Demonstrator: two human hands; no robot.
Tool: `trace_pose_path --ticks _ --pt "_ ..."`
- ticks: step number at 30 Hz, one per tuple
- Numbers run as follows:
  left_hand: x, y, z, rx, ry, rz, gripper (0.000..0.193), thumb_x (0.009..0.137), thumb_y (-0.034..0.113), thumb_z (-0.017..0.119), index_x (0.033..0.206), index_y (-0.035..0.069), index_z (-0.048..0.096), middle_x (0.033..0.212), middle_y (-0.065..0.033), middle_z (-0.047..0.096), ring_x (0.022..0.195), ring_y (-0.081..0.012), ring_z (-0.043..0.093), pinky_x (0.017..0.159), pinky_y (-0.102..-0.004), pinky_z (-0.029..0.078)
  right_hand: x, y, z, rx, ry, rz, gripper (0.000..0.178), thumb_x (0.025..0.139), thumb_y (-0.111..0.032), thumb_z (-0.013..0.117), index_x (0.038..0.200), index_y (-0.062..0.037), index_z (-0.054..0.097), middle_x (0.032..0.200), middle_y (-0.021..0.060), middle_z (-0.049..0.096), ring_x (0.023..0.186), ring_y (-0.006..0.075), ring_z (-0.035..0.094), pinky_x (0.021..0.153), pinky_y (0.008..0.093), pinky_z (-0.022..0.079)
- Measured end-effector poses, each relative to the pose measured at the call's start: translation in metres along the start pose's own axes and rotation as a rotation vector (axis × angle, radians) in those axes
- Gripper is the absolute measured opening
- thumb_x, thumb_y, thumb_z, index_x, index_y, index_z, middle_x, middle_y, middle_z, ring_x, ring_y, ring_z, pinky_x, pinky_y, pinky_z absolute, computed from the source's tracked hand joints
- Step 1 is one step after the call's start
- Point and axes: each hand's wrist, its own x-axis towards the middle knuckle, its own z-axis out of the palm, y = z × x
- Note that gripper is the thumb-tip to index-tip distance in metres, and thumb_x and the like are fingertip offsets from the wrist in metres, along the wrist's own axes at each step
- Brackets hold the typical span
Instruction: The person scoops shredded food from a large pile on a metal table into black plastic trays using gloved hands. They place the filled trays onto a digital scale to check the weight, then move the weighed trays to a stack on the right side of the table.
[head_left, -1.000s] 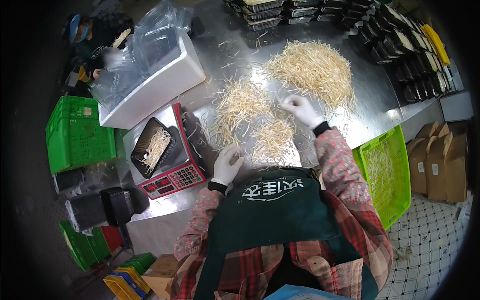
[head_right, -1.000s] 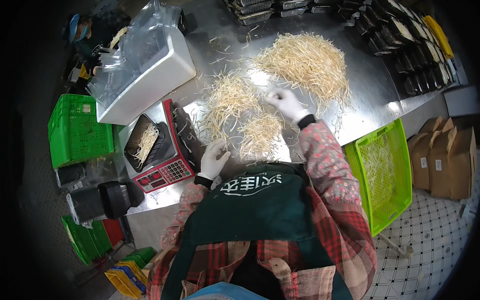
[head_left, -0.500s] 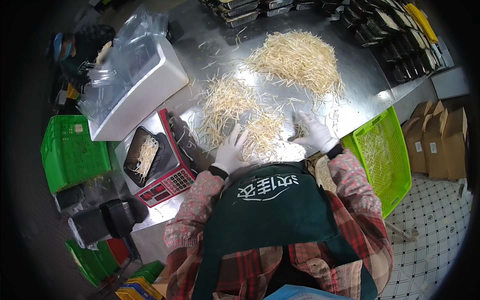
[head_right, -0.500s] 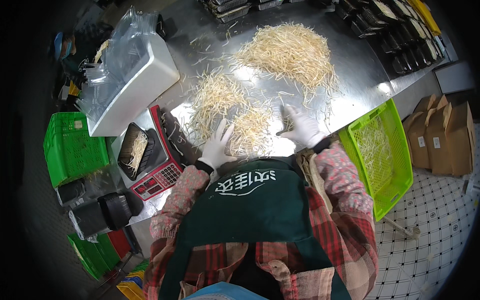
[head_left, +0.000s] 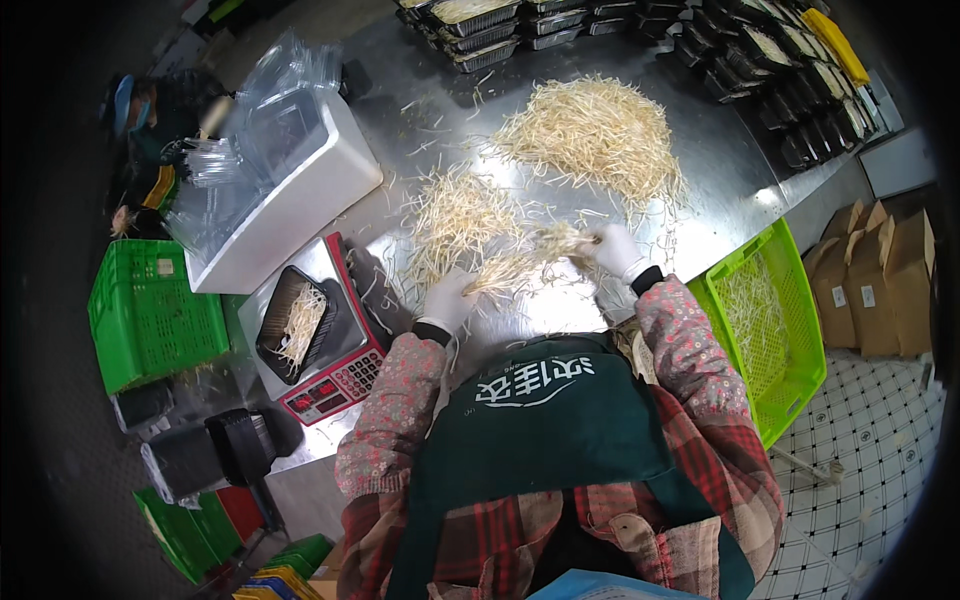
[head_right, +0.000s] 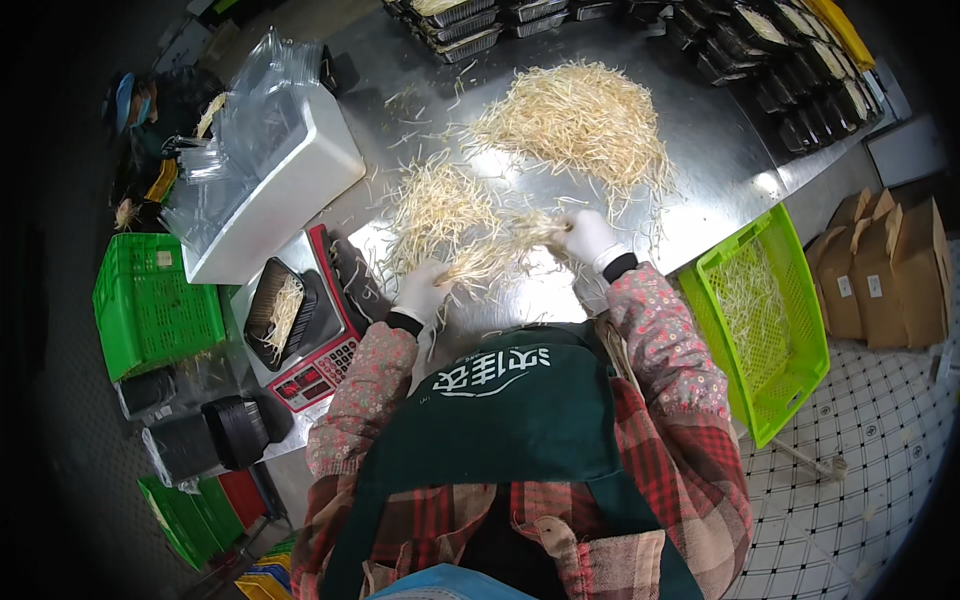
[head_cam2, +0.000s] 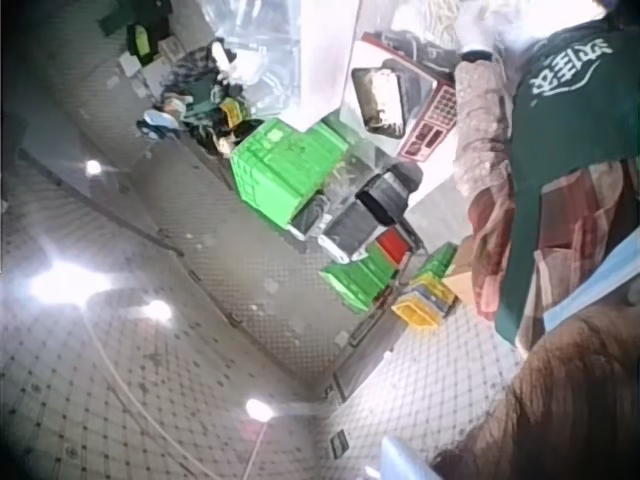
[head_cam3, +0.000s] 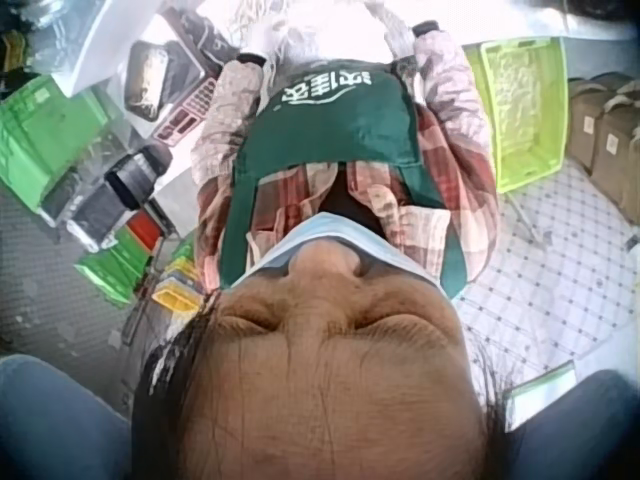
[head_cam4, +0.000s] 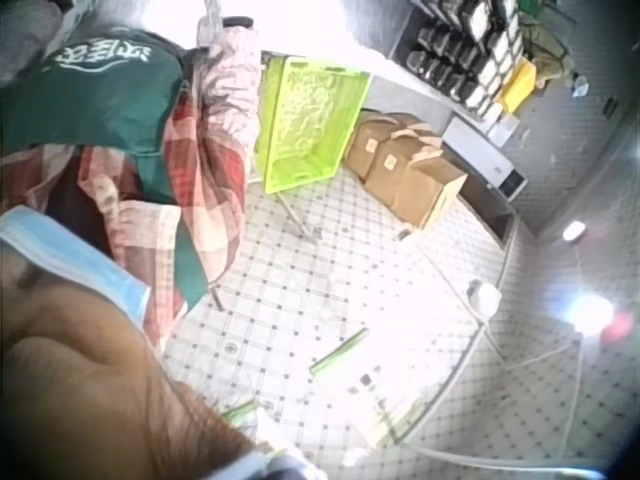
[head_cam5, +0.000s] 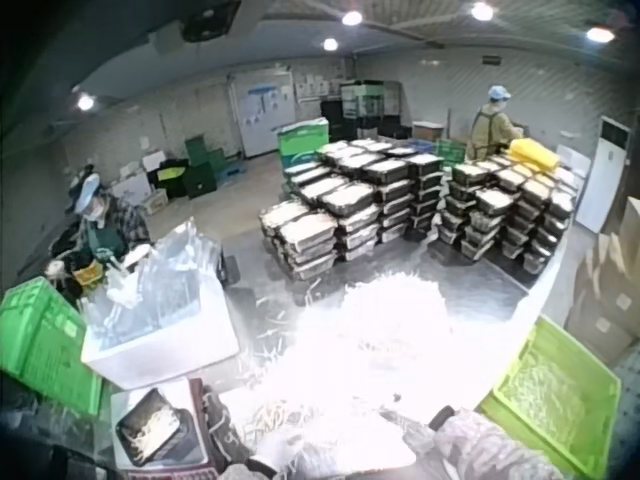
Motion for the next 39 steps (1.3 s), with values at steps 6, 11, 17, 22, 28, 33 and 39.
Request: trace_pose_path --ticks 6,11,17,22,28,33,39 --pt "0.001 0.037 -0.014 -0.070 0.084 0.197 0.036 0.076 0.012 0.073 0.112 0.012 0.068 0.100 -0.0081 0.065 0.094 -0.0291 0.063 0.081 -0.0367 0.052 0.005 -0.045 -0.030 0.379 -0.004 0.060 0.031 0.080 -0.020 0.078 0.102 0.0014 0.071 0.077 0.0139 0.070 0.071 0.0178 0.067 0.069 0.0311 0.053" --pt "0.007 0.054 0.005 0.038 0.108 0.095 0.052 0.073 0.016 0.076 0.123 0.010 0.063 0.126 -0.0125 0.058 0.116 -0.0322 0.055 0.097 -0.0391 0.047 0.013 -0.033 0.023 -0.080 -0.139 -0.088 0.058 0.080 -0.035 0.076 0.130 -0.0100 0.061 0.099 0.0202 0.071 0.088 0.0297 0.070 0.081 0.0376 0.054" --pt "-0.043 0.024 -0.007 -0.141 0.253 -0.216 0.046 0.075 0.010 0.077 0.118 0.004 0.065 0.132 -0.0148 0.055 0.124 -0.0317 0.052 0.105 -0.0379 0.042 -0.001 -0.024 -0.001 0.116 -0.082 0.110 0.067 0.080 -0.040 0.075 0.135 -0.0071 0.056 0.114 0.0189 0.067 0.105 0.0319 0.066 0.092 0.0378 0.051" --pt "-0.059 0.030 0.008 -0.275 0.348 -0.265 0.040 0.078 0.010 0.075 0.117 0.005 0.066 0.131 -0.0143 0.056 0.122 -0.0310 0.054 0.104 -0.0368 0.043 -0.014 -0.055 0.029 -0.250 -0.035 -0.113 0.095 0.070 -0.047 0.081 0.144 -0.0028 0.041 0.144 0.0223 0.044 0.128 0.0386 0.047 0.103 0.0418 0.044" --pt "-0.066 0.034 0.014 -0.324 0.324 -0.274 0.036 0.081 0.010 0.073 0.116 0.005 0.066 0.128 -0.0138 0.058 0.121 -0.0300 0.055 0.102 -0.0359 0.044 0.000 -0.052 0.085 -0.409 -0.102 -0.241 0.082 0.065 -0.037 0.083 0.132 -0.0001 0.053 0.122 0.0222 0.060 0.103 0.0375 0.062 0.089 0.0450 0.051" --pt "-0.072 0.043 -0.001 -0.308 0.356 -0.236 0.033 0.083 0.010 0.070 0.115 0.005 0.067 0.124 -0.0132 0.062 0.118 -0.0282 0.058 0.102 -0.0355 0.045 0.021 -0.033 0.060 0.196 -0.131 0.020 0.046 0.074 -0.025 0.079 0.105 0.0082 0.068 0.090 0.0218 0.071 0.084 0.0305 0.069 0.077 0.0367 0.054" --pt "-0.089 0.047 0.002 -0.407 0.204 -0.334 0.032 0.086 0.011 0.068 0.118 0.005 0.067 0.121 -0.0117 0.065 0.106 -0.0202 0.064 0.089 -0.0300 0.051 0.018 -0.040 0.013 1.232 -0.409 0.282 0.021 0.089 -0.014 0.072 0.105 -0.0003 0.070 0.094 0.0055 0.072 0.079 0.0108 0.068 0.068 0.0253 0.054"
